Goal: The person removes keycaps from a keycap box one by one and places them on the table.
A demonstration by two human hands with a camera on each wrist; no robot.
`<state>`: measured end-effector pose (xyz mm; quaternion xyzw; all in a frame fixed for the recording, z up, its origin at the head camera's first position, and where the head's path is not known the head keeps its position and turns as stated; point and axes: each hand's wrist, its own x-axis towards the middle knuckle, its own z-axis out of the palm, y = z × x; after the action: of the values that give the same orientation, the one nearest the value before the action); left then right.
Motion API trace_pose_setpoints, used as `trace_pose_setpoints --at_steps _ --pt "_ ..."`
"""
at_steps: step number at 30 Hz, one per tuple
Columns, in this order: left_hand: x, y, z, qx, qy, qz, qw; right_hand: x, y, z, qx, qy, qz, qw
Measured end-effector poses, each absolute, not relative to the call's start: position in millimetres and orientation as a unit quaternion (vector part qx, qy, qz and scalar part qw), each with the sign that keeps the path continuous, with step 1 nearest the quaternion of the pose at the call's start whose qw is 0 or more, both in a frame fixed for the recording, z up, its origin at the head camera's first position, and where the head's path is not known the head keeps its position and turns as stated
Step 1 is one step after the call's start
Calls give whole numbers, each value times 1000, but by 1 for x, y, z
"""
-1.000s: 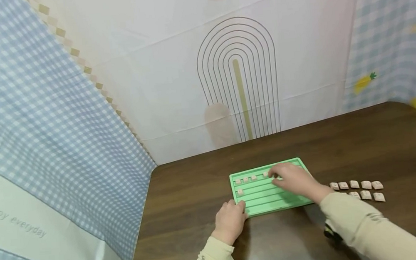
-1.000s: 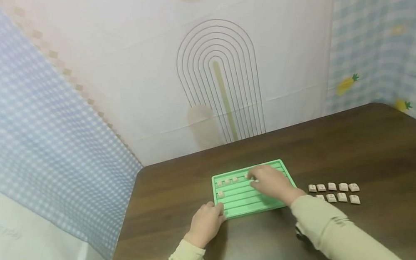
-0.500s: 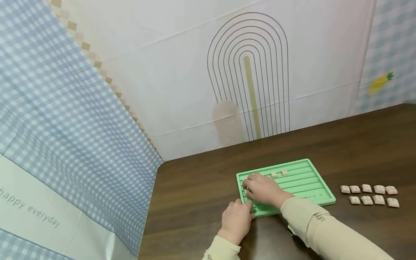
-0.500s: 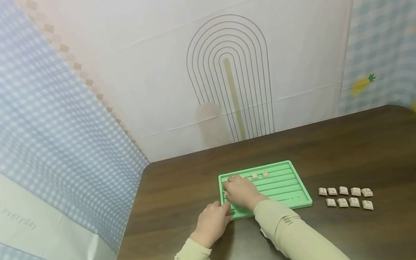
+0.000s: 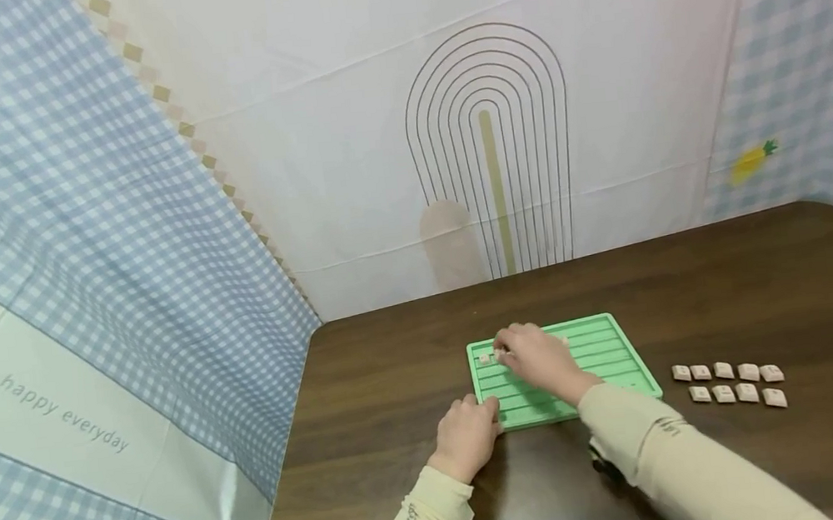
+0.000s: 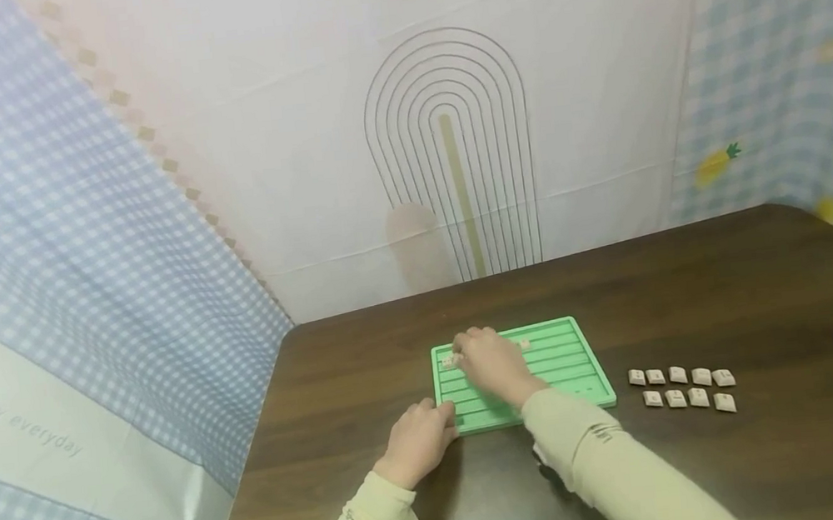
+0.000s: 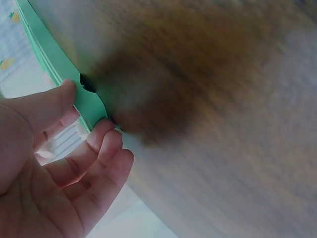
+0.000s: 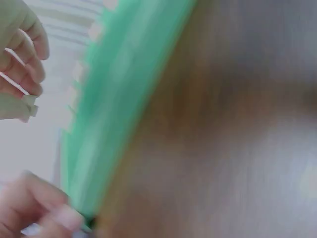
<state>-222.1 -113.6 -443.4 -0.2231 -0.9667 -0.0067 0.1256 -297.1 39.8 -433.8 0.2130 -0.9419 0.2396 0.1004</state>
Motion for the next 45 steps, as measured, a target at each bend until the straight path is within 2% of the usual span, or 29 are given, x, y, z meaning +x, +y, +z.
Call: trace_pose_setpoints --at_steps 7,13,18,28,36,40,45 --pt "-227 -119 -442 -216 -972 -23 95 -279 120 -411 173 -954 230 82" --pt "-233 -125 -441 -209 -974 -10 92 -252 184 -423 139 -966 212 48" --pt "-234 -125 -440 -212 -973 -4 87 -225 212 -440 137 -975 172 34" --pt "-233 -122 -438 -206 -976 -10 69 -208 222 -459 150 -978 126 69" --pt "-230 -116 -438 -201 -978 -16 49 -205 223 -451 149 -979 118 68" --pt "-229 -113 -440 -202 -978 -15 48 -217 221 -435 143 -979 136 49" --pt "-227 -111 -441 -208 -977 -14 46 -251 203 -427 173 -968 177 35"
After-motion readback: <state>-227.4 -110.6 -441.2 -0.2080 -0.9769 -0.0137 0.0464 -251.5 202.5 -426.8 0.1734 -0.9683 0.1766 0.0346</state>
